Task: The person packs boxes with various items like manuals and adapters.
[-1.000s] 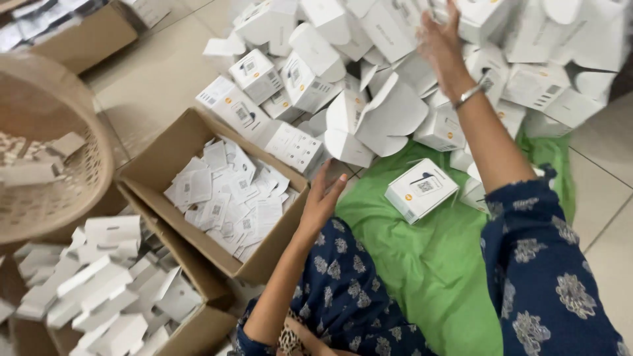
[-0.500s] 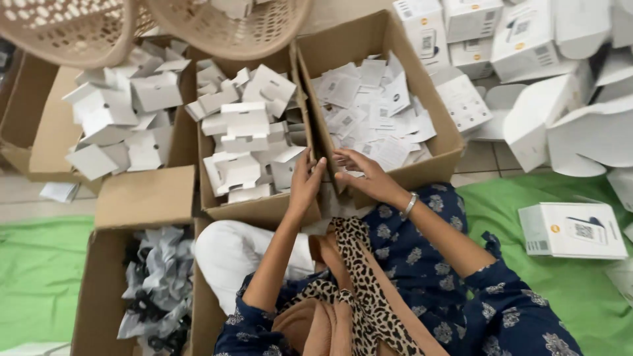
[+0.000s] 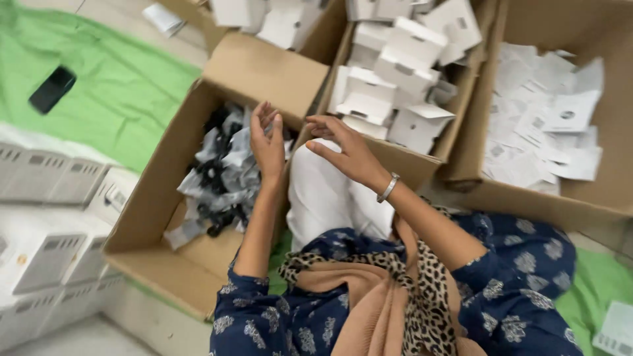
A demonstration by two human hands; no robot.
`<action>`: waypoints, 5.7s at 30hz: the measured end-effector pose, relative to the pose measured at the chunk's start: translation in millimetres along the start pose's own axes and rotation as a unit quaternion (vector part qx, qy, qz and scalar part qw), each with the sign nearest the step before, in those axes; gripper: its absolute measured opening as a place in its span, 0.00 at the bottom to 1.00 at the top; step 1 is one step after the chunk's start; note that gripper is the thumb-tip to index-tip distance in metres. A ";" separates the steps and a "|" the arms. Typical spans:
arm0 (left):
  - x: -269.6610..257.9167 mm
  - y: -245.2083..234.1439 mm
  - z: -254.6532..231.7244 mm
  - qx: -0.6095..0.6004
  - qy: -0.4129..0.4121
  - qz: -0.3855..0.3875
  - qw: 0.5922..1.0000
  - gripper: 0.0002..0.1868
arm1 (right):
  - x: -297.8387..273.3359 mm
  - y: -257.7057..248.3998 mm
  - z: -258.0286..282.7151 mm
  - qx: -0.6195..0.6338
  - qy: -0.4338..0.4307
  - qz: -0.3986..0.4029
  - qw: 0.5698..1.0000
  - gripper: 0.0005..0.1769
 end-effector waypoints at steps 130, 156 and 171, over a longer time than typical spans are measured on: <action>-92.6 247.2 -54.7 -0.140 -0.238 0.389 0.879 0.56 | -195.2 -191.5 -42.3 0.195 0.292 -0.327 0.877 0.42; -76.2 279.0 -77.2 0.037 -0.207 0.447 0.870 0.57 | -217.6 -224.2 -101.5 0.309 0.220 -0.363 0.851 0.43; -62.6 295.4 -72.2 -0.029 -0.226 0.431 0.873 0.38 | -217.9 -258.7 -111.2 0.017 0.380 -0.378 0.844 0.47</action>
Point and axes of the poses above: each hand's wrist, its own x-axis towards the middle knuckle, its own y-axis out of the palm, z = x × y, the point moved 1 cm from there along x, towards the middle knuckle, and after that the axes turned 2 degrees about y, right-handed, at the moved point
